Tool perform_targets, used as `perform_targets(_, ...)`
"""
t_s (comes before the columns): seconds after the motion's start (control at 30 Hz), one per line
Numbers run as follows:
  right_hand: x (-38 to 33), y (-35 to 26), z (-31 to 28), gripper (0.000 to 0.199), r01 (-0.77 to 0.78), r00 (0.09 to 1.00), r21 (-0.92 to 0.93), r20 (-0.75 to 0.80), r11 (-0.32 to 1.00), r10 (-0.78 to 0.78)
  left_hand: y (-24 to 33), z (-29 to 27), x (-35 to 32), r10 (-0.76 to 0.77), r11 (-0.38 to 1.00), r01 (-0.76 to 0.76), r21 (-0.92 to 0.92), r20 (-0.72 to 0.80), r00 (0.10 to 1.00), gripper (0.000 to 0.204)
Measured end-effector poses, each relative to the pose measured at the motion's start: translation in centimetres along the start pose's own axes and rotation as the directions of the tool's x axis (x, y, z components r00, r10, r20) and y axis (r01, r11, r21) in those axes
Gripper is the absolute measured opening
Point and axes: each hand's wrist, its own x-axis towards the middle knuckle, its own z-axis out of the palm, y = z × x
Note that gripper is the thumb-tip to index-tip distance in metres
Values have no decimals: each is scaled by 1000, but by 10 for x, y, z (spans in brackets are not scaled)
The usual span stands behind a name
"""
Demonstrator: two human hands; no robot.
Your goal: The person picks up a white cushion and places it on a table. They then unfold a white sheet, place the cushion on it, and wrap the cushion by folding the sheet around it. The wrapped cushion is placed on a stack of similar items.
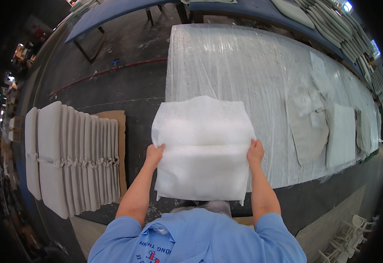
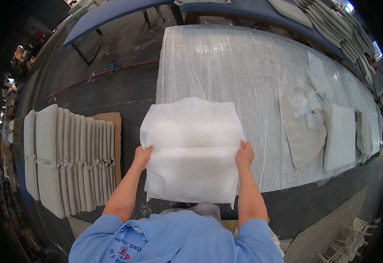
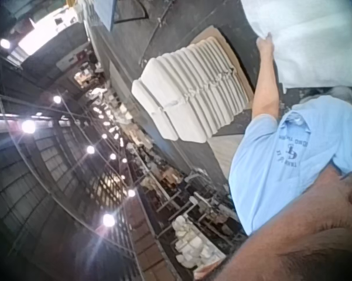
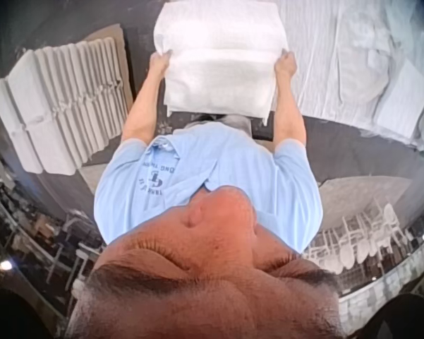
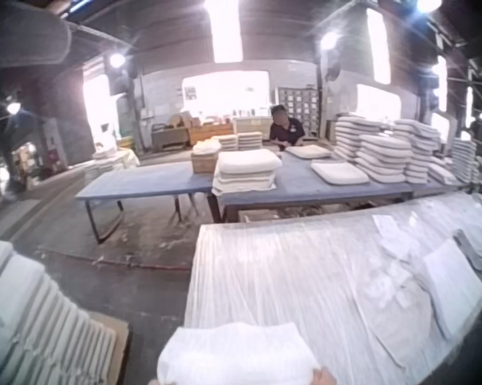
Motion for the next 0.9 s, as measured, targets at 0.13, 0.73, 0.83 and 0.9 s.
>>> perform_targets(0.13,8,-3,-9,48,30,989,73,146,997,-40,15,-28,-9,53,997,-62,39,201,978,46)
perform_targets(0.73,166,-60,61,45,-216,938,275,325,937,121,115,17,175,-66,988,77,-137,82,994,45)
perform_targets(0.83,152,-76,68,40,-39,988,202,151,979,8,110,11,164,177,983,-158,95,-246,953,41)
perform_targets(0.9,144,-85,66,38,51,996,145,61,988,-60,110,8,157,271,936,-150,318,-382,884,39)
